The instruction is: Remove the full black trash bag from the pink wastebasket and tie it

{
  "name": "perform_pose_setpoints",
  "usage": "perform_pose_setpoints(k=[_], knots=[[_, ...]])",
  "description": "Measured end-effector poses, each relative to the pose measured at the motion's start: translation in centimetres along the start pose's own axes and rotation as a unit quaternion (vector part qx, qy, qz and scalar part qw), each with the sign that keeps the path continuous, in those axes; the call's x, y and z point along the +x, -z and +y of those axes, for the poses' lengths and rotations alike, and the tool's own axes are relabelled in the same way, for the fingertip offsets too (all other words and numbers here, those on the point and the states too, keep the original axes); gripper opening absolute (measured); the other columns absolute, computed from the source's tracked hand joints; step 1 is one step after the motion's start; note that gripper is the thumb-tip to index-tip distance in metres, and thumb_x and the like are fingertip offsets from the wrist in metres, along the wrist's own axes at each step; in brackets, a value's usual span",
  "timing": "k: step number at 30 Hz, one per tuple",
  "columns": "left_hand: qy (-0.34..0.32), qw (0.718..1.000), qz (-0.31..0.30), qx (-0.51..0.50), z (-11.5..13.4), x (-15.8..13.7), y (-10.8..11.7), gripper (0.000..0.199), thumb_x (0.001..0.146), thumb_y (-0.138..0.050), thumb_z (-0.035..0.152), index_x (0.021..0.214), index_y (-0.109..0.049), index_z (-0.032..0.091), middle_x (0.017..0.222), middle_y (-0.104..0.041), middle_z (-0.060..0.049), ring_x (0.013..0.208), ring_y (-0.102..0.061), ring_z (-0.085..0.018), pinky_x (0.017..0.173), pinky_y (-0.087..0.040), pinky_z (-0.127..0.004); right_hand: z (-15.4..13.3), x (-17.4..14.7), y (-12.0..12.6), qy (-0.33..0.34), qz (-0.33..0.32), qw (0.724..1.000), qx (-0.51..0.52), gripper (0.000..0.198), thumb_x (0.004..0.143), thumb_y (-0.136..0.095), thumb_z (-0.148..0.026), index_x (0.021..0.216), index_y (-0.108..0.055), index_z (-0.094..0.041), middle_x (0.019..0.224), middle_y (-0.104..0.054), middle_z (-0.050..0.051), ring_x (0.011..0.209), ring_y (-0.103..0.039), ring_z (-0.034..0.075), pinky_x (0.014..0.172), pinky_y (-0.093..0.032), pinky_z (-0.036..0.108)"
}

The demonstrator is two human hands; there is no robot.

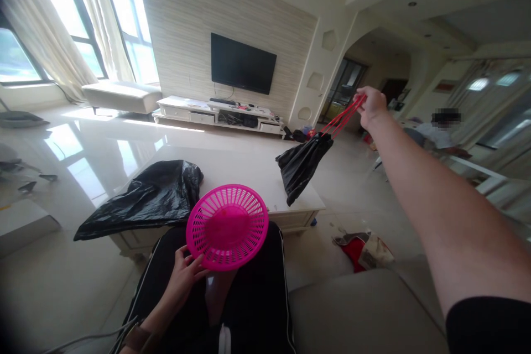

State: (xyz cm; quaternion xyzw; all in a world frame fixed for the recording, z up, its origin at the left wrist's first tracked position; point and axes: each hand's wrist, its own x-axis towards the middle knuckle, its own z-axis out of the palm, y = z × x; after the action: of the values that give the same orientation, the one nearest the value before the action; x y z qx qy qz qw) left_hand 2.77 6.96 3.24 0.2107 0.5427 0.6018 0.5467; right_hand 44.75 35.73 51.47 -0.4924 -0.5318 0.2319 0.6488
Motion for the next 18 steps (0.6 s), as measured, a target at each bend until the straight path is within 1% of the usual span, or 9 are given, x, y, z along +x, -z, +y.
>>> perform_pose_setpoints(k=[3,5,9,11,13,15,17,18], knots=[[0.001,1.000,0.003,-0.001,0.0,0.0,0.1,0.060,0.080,-0.079,0.030,0.123,-0.038,0.030,0.110,-0.061,-0.003,0.071,-0.075,-0.019,0.069,-0.067,-0.039,1.8,0.3,0.5,-0.037,-0.008,0.999,-0.005,0.024,0.105,-0.041,-0.020,0.102,-0.054,-0.001,0.155,-0.044,0.032,0.100,-0.062,0.001,0.089,-0.044,0.019],[0.002,1.000,0.004,-0.001,0.0,0.0,0.1,0.058,0.080,-0.078,0.030,0.123,-0.038,0.030,0.109,-0.061,-0.003,0.071,-0.074,-0.019,0.069,-0.067,-0.040,3.0,0.3,1.2,-0.062,-0.016,0.998,-0.011,0.029,0.106,-0.039,-0.022,0.109,-0.055,0.002,0.154,-0.046,0.031,0.100,-0.061,0.002,0.091,-0.044,0.021],[0.002,1.000,0.003,-0.002,0.0,-0.1,0.2,0.055,0.082,-0.076,0.028,0.122,-0.039,0.030,0.110,-0.060,-0.003,0.071,-0.075,-0.019,0.069,-0.067,-0.041,4.9,-0.2,3.3,-0.083,-0.021,0.996,-0.031,0.037,0.107,-0.039,-0.023,0.128,-0.053,0.004,0.153,-0.046,0.029,0.096,-0.059,0.002,0.090,-0.046,0.021],[0.001,1.000,0.003,-0.001,0.0,0.0,0.1,0.054,0.083,-0.076,0.027,0.122,-0.039,0.030,0.111,-0.060,-0.003,0.073,-0.075,-0.020,0.069,-0.067,-0.041,5.6,-0.5,4.8,-0.086,-0.014,0.995,-0.049,0.037,0.107,-0.038,-0.020,0.132,-0.051,0.003,0.153,-0.045,0.030,0.092,-0.059,0.002,0.086,-0.046,0.019],[0.001,1.000,0.005,0.000,0.0,0.1,0.1,0.054,0.083,-0.076,0.026,0.123,-0.039,0.031,0.111,-0.059,-0.003,0.073,-0.074,-0.019,0.067,-0.067,-0.038,6.2,-0.7,6.3,-0.098,-0.004,0.992,-0.075,0.033,0.108,-0.035,-0.018,0.130,-0.051,0.002,0.149,-0.048,0.031,0.087,-0.058,0.002,0.083,-0.047,0.018],[0.002,1.000,0.004,-0.001,0.0,0.3,0.1,0.053,0.085,-0.075,0.025,0.123,-0.039,0.031,0.110,-0.059,-0.003,0.072,-0.074,-0.018,0.067,-0.066,-0.037,7.1,-1.1,7.9,-0.119,0.003,0.987,-0.112,0.028,0.108,-0.033,-0.015,0.120,-0.054,-0.001,0.137,-0.057,0.030,0.079,-0.058,0.002,0.081,-0.048,0.018],[0.003,1.000,0.004,-0.003,0.0,0.5,0.1,0.051,0.086,-0.073,0.023,0.123,-0.038,0.031,0.110,-0.060,-0.003,0.072,-0.074,-0.017,0.067,-0.066,-0.036,8.3,-1.7,9.5,-0.149,-0.006,0.976,-0.161,0.021,0.107,-0.038,-0.013,0.107,-0.058,-0.006,0.114,-0.067,0.022,0.073,-0.058,0.004,0.079,-0.049,0.021],[0.004,1.000,0.003,-0.004,0.1,0.5,0.0,0.051,0.087,-0.072,0.023,0.123,-0.038,0.031,0.110,-0.060,-0.003,0.073,-0.074,-0.017,0.068,-0.066,-0.036,9.0,-2.2,10.3,-0.167,-0.018,0.967,-0.192,0.017,0.106,-0.043,-0.012,0.100,-0.059,-0.008,0.100,-0.069,0.017,0.070,-0.058,0.006,0.078,-0.049,0.023]])
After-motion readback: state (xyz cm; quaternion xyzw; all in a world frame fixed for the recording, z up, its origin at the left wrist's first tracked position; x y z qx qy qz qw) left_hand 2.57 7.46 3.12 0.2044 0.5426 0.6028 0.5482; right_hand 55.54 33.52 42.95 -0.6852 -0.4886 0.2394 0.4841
